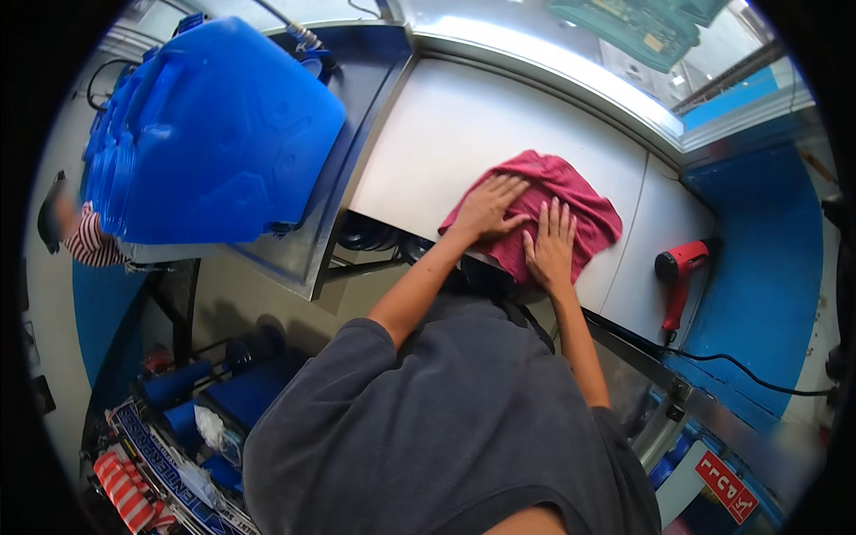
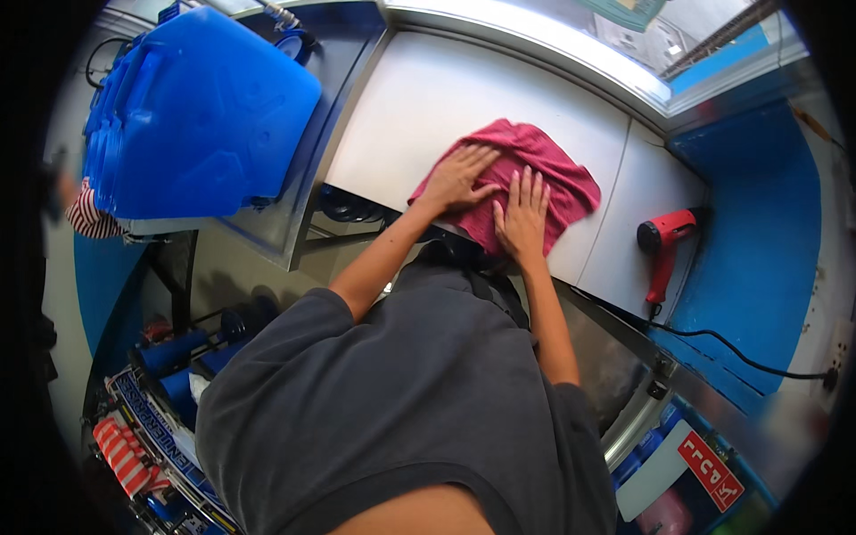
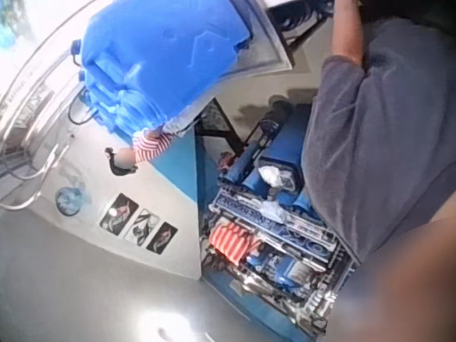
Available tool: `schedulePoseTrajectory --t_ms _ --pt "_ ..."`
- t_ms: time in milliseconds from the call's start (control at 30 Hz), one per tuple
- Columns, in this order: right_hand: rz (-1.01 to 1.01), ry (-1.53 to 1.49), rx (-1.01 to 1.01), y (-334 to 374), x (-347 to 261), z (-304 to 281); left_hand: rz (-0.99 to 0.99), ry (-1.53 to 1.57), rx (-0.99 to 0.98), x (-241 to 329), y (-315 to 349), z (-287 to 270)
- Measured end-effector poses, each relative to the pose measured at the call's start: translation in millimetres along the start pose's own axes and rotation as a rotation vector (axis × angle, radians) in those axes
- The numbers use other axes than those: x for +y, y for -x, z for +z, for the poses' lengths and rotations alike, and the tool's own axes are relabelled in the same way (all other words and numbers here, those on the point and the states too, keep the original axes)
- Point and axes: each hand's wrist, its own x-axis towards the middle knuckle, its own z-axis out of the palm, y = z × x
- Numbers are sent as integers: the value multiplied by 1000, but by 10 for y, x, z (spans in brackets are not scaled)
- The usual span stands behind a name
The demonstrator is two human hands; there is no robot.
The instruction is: The person wipes a white countertop and the adjacent glass window using a pink cloth. They repeatedly fold and reposition the cloth while cleaning the counter surface and the window pane.
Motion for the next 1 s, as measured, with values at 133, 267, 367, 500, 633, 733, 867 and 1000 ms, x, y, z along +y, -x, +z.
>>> schedulePoseTrajectory --t_ms 133,267,367,500,633,733,867,1000 --pt "-209 -104 -112 -807 -447 343 -230 -149 71 -680 255 -452" --pt "-384 -122 -251 -1308 -1131 529 -468 -289 200 -1090 647 -803" --pt "-422 -100 -259 -1233 -1517 572 -561 -349 301 -1076 968 -804" --pt "-594 -203 -195 -924 -1524 469 -689 -305 423 -784 1329 -618" --pt "-702 -124 -225 -731 -1510 358 -821 138 649 -349 1540 -377" --pt "-716 -83 -225 -772 -1629 382 -890 565 754 -244 1550 -256" --pt "-726 -48 -132 -906 -1943 588 -874 978 980 -520 1445 -210" --pt "-625 -107 -146 -877 -2123 808 -791 1133 1147 -840 1354 -206"
